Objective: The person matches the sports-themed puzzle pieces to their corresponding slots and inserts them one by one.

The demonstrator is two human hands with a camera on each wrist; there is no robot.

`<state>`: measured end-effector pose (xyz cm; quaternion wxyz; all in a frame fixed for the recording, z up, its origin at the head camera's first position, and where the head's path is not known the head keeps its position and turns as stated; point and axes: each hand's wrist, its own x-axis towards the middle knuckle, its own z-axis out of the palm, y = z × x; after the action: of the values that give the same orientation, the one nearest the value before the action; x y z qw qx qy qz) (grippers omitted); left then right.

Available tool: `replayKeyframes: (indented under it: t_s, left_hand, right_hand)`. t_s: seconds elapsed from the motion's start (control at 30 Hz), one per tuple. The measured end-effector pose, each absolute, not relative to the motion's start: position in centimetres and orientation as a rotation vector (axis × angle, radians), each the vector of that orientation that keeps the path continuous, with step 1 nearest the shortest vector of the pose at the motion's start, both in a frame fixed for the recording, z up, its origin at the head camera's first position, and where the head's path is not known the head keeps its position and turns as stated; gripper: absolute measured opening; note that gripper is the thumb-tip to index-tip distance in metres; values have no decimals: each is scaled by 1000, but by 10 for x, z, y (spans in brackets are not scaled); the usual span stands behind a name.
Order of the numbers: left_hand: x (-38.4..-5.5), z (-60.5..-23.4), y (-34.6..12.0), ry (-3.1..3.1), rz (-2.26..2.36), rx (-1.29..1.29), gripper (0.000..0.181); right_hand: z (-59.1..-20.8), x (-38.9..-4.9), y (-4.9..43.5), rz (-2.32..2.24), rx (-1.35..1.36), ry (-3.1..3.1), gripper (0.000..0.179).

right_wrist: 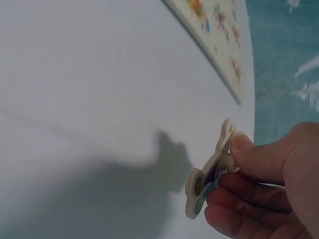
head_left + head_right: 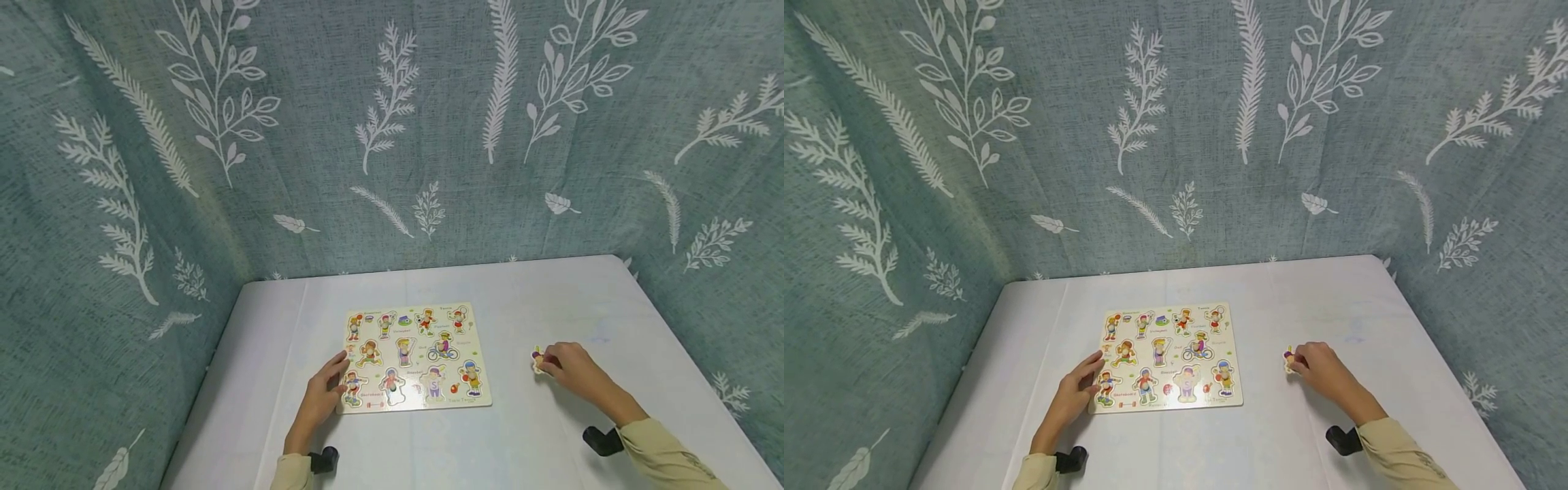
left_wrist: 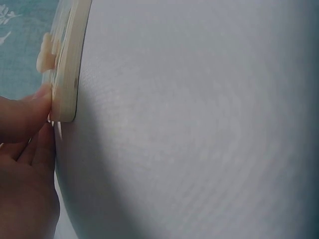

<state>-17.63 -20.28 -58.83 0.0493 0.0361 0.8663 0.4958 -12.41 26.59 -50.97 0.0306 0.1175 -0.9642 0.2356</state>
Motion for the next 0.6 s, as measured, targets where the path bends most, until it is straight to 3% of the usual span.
replayKeyframes:
  t_s: [0.6]
  left_hand:
    - [-177,-590,-204,2640,1493,109,54]
  right_hand:
    - [-503,-151,184,787,333,-3001,19]
